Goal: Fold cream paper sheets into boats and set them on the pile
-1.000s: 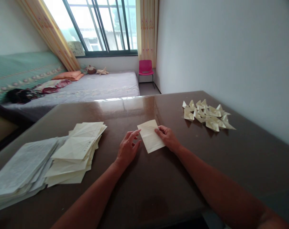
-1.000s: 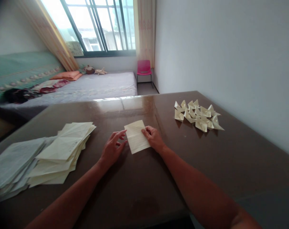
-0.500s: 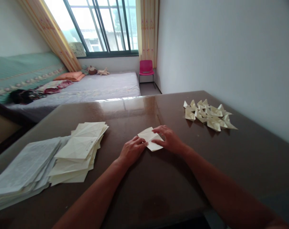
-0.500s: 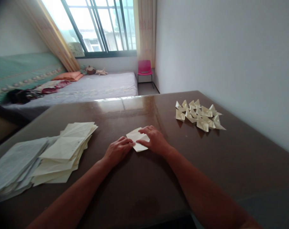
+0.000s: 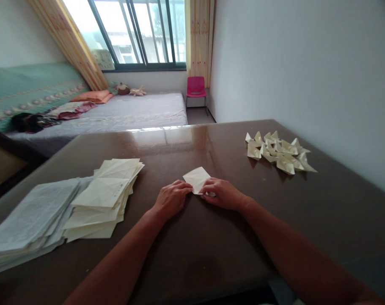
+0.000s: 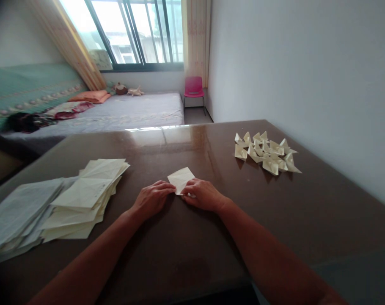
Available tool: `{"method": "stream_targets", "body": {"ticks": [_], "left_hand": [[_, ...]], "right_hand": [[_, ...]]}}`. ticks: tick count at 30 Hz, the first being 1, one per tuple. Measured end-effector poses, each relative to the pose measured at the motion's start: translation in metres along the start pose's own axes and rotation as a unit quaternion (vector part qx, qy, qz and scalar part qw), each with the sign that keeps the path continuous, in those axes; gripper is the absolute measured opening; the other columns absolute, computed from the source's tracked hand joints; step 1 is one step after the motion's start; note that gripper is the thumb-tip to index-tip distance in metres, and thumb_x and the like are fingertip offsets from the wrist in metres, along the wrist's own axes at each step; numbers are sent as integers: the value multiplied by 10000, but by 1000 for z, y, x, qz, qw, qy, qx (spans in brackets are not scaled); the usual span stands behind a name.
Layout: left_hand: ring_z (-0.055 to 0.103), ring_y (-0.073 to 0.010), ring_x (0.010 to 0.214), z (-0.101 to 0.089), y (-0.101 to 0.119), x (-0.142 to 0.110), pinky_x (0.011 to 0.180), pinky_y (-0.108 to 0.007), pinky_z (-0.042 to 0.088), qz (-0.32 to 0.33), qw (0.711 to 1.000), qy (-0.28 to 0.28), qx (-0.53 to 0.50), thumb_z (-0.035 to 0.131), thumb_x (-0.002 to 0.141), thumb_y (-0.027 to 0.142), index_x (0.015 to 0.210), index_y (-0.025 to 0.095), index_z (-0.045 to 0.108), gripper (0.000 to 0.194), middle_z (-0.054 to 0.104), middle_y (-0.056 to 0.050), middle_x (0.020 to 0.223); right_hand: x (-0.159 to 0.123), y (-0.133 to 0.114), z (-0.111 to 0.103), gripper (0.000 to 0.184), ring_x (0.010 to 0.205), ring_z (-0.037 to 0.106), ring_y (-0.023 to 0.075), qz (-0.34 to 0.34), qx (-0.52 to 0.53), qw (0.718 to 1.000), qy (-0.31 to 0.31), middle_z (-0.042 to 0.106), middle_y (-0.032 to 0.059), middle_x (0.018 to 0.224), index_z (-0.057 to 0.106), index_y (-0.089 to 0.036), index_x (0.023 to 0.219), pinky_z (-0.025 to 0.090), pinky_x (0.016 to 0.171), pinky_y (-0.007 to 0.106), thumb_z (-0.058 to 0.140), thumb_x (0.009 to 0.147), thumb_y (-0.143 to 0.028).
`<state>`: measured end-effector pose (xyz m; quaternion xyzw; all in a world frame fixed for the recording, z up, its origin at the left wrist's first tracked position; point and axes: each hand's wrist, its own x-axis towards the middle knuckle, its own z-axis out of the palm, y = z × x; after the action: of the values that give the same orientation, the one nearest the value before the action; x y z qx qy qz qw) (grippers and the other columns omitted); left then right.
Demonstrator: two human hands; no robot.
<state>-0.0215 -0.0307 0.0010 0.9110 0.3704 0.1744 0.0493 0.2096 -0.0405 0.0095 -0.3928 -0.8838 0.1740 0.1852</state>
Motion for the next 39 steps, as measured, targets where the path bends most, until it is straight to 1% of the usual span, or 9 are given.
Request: {"method": "stream_targets", "body": {"ticks": [4,8,14,16,18,21,28,35,39], "left_hand": [[584,-177,1020,2,-2,1,816,-290,510,-7,1000,11,21,449,871,149,1013,261,696,306,698,-5,1078],[583,-177,999,0,-3,0,800,-292,510,-2,999,17,30,452,883,162,1006,258,701,293,696,-16,1070],[586,-178,977,0,0,0,794,-300,499,6,999,10,49,483,886,168,993,246,699,253,693,-28,1061],[585,-178,972,0,2,0,781,-294,493,5,998,10,54,499,881,173,987,245,696,235,690,-32,1056],[582,-178,971,0,3,0,769,-287,488,5,998,10,58,512,876,178,985,243,693,221,689,-37,1042],[580,-185,973,-1,6,0,758,-292,485,3,998,7,68,518,873,174,988,226,681,206,686,-42,1034],[581,-199,968,-1,9,0,756,-308,483,-2,996,-5,88,511,874,163,1035,205,642,212,678,-53,1043],[577,-194,938,-3,11,0,739,-290,471,-9,995,-11,100,518,869,170,1006,204,634,183,668,-64,997],[567,-210,950,-4,14,0,731,-311,456,2,992,-27,121,525,879,190,1134,264,590,274,655,-40,1029]], "right_hand": [[2,3,5,289,746,572,141,74,11,997,19,667,43,806,675,-186,809,379,672,229,469,917,-358],[4,5,11,330,603,529,122,173,-1,984,46,653,19,711,646,-189,791,326,575,224,446,919,-418],[8,5,15,288,664,594,152,244,-39,966,70,685,20,763,629,-227,829,325,581,239,490,885,-473],[10,4,15,254,689,612,160,255,-48,963,68,696,18,783,624,-233,863,326,580,244,515,874,-463],[11,4,15,234,699,625,164,261,-51,962,64,700,11,776,609,-237,962,326,578,245,544,862,-438],[13,3,16,279,686,630,157,260,-44,963,56,699,-2,758,565,-236,1075,330,580,243,564,854,-407],[11,3,18,197,682,625,145,244,-35,967,70,697,-14,770,571,-245,993,335,583,238,552,865,-395],[12,2,18,176,736,636,153,245,-33,966,71,710,0,820,582,-242,974,349,618,243,535,877,-381],[13,0,18,158,761,634,158,245,-46,966,67,711,1,849,588,-252,962,339,612,247,529,882,-375]]}}
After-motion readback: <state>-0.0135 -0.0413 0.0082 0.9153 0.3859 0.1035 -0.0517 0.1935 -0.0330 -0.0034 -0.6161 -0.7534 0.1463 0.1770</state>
